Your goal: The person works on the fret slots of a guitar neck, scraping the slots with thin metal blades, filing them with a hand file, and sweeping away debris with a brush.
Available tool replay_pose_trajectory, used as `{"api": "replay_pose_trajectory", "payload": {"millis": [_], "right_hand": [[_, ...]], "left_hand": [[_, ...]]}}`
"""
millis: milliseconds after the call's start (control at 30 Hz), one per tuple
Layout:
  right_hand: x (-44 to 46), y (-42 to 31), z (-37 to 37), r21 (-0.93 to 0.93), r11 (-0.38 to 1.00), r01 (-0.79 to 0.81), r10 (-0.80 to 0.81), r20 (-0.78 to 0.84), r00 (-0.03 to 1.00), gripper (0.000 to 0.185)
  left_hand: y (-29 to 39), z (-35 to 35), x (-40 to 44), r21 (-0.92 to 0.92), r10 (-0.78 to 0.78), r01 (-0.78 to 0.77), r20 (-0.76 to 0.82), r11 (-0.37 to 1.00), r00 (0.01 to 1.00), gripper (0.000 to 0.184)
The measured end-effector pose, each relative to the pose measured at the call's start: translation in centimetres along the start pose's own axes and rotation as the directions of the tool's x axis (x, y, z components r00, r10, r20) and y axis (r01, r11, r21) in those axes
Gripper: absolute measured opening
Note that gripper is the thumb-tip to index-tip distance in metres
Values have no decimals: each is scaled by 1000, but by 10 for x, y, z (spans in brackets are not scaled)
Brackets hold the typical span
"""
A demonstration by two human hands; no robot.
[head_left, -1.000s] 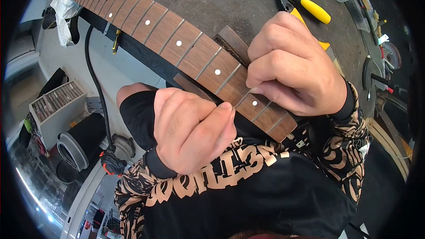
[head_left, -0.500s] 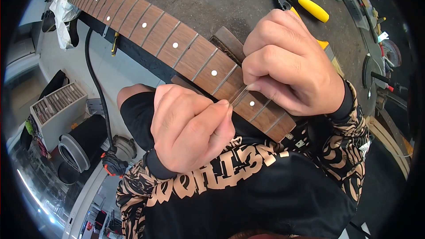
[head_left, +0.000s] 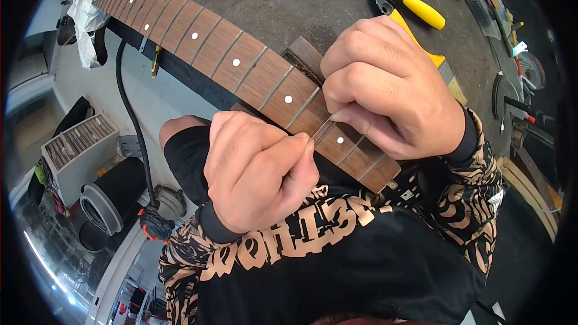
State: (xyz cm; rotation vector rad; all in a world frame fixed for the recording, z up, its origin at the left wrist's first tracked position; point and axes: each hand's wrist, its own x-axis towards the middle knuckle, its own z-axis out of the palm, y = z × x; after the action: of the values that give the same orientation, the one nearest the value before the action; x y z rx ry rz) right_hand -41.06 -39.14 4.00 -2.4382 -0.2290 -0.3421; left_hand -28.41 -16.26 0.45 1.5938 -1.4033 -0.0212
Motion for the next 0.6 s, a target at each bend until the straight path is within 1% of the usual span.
{"api": "replay_pose_trajectory", "payload": {"millis": [233, 333, 433, 500, 600], "right_hand": [[-5, 1, -5, 33, 999, 20, -21, 36, 999, 26], [-6, 2, -3, 37, 999, 31, -32, 28, 999, 26], [-4, -1, 1, -2, 1000, 26, -26, 1, 1000, 26], [-4, -2, 1, -18, 1000, 18, -18, -6, 1000, 25], [-3, 0, -1, 8, 1000, 3, -3, 2, 1000, 24]], "left_hand": [[2, 4, -3, 3, 24, -24, -2, 1000, 1000, 30], [4, 4, -3, -55, 2, -1, 27, 999, 1000, 33], [4, 3, -1, -34, -11, 13, 38, 999, 999, 32], [2, 4, -1, -12, -4, 4, 11, 1000, 1000, 30], [0, 3, 1, 2, 9, -9, -14, 1000, 1000, 30]]}}
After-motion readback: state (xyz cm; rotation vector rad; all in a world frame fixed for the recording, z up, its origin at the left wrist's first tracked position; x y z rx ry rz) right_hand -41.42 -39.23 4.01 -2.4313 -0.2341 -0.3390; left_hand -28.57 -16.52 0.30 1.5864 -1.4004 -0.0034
